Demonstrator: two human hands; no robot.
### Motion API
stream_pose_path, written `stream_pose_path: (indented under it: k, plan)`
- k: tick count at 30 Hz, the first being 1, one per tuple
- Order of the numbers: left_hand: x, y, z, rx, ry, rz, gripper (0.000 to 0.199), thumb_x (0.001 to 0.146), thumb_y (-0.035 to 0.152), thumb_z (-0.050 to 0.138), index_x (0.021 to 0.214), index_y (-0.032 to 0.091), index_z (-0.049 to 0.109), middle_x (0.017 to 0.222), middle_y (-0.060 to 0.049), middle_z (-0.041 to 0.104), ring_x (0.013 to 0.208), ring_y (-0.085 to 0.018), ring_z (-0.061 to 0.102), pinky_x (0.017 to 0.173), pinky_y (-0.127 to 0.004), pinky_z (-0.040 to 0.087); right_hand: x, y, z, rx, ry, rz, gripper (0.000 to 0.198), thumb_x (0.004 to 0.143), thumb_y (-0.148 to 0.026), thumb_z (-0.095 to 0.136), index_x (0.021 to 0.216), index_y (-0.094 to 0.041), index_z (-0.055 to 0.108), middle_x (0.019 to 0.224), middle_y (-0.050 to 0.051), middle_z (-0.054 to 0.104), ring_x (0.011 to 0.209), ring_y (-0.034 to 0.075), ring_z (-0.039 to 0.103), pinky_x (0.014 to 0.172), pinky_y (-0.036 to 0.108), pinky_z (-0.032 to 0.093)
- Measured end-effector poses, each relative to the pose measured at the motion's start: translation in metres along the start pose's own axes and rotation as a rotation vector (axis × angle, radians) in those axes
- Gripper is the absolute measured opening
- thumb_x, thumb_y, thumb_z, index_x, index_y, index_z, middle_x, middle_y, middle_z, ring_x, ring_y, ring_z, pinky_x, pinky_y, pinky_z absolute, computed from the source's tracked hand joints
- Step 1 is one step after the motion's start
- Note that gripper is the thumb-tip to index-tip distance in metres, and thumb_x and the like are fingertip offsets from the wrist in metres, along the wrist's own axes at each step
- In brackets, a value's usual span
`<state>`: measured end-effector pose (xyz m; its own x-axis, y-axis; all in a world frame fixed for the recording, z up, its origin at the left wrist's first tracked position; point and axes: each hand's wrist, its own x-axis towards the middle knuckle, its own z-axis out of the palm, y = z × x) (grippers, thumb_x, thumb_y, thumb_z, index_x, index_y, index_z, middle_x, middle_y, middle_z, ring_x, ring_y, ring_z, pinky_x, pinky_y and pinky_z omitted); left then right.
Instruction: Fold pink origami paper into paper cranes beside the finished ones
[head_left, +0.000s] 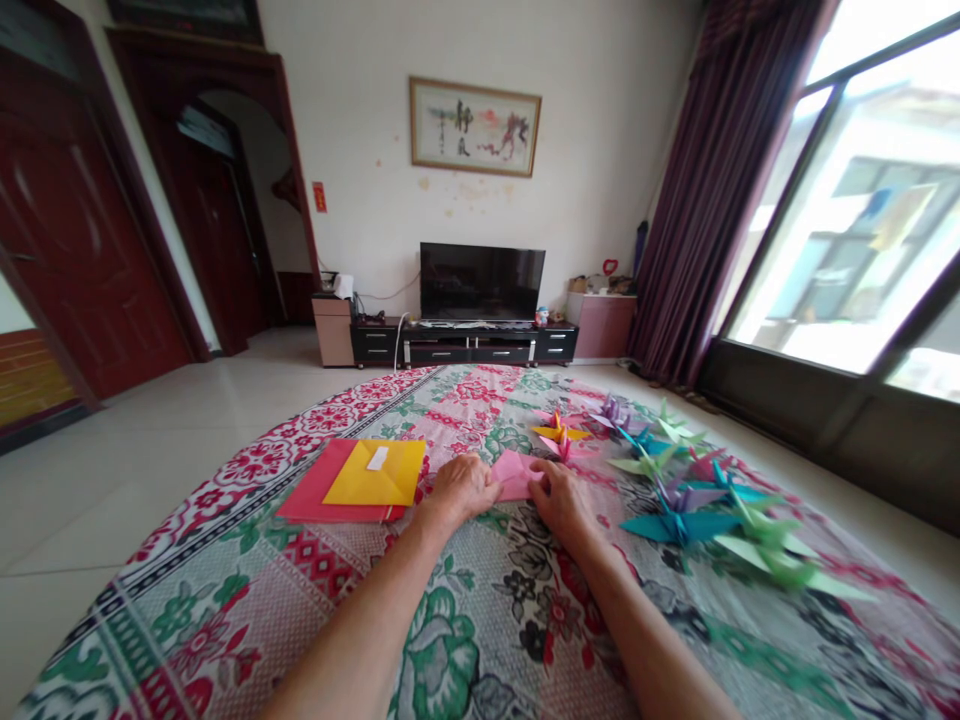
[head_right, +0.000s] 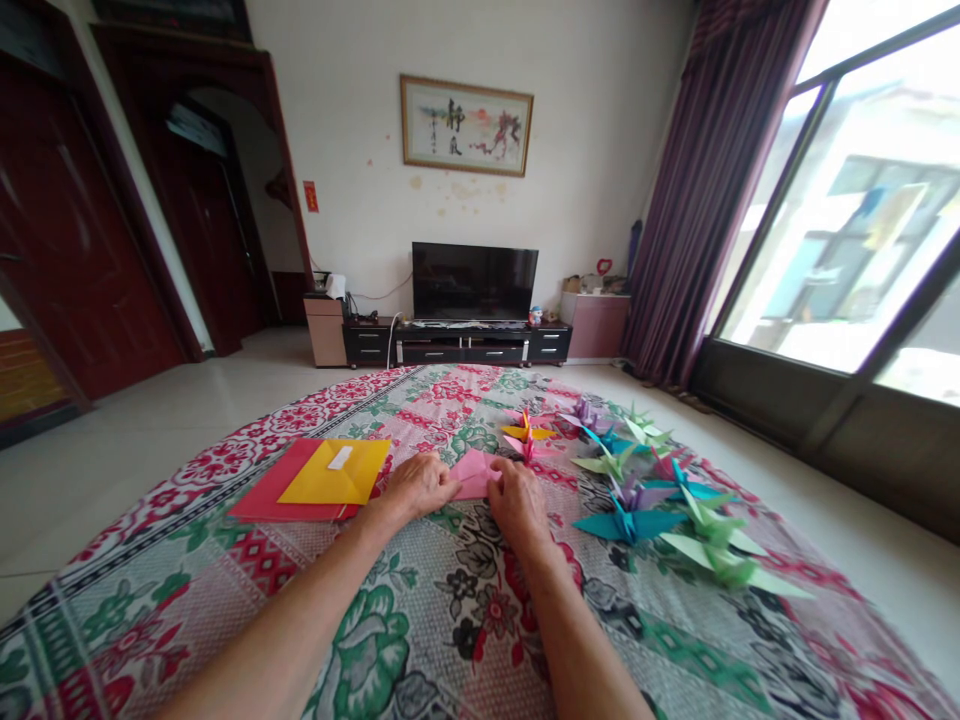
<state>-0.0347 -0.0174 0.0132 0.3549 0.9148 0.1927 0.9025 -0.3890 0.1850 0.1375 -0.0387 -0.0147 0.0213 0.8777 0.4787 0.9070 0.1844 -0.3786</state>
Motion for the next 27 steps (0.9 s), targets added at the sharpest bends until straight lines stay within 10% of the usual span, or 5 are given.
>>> stream_pose_path:
  k: [17, 27]
  plan:
    - [0.001, -0.002, -0.008, -0.061, -0.052, -0.010, 0.035, 0.075, 0.043, 0.047, 0.065, 0.018, 0.068, 0.071, -0.005, 0.064, 0.068, -0.014, 0.057, 0.062, -0.022, 0.039, -0.005, -0.010, -0.009, -0.099, -0.104, -0.134, 0.028, 0.083, -0.021, 0.044, 0.099, -0.032, 0.064, 0.098, 0.004, 0.054, 0.090, 0.017, 0.048, 0.075, 0.027, 0.035]
    - [0.002, -0.027, -0.032, -0.314, -0.264, -0.126, 0.036, 0.066, 0.040, 0.048, 0.043, 0.013, 0.052, 0.039, 0.004, 0.023, 0.043, -0.007, 0.026, 0.043, -0.022, 0.019, -0.005, -0.008, -0.005, -0.102, -0.122, -0.111, 0.029, 0.086, -0.023, 0.041, 0.102, -0.033, 0.064, 0.100, 0.004, 0.055, 0.088, 0.016, 0.048, 0.075, 0.026, 0.034]
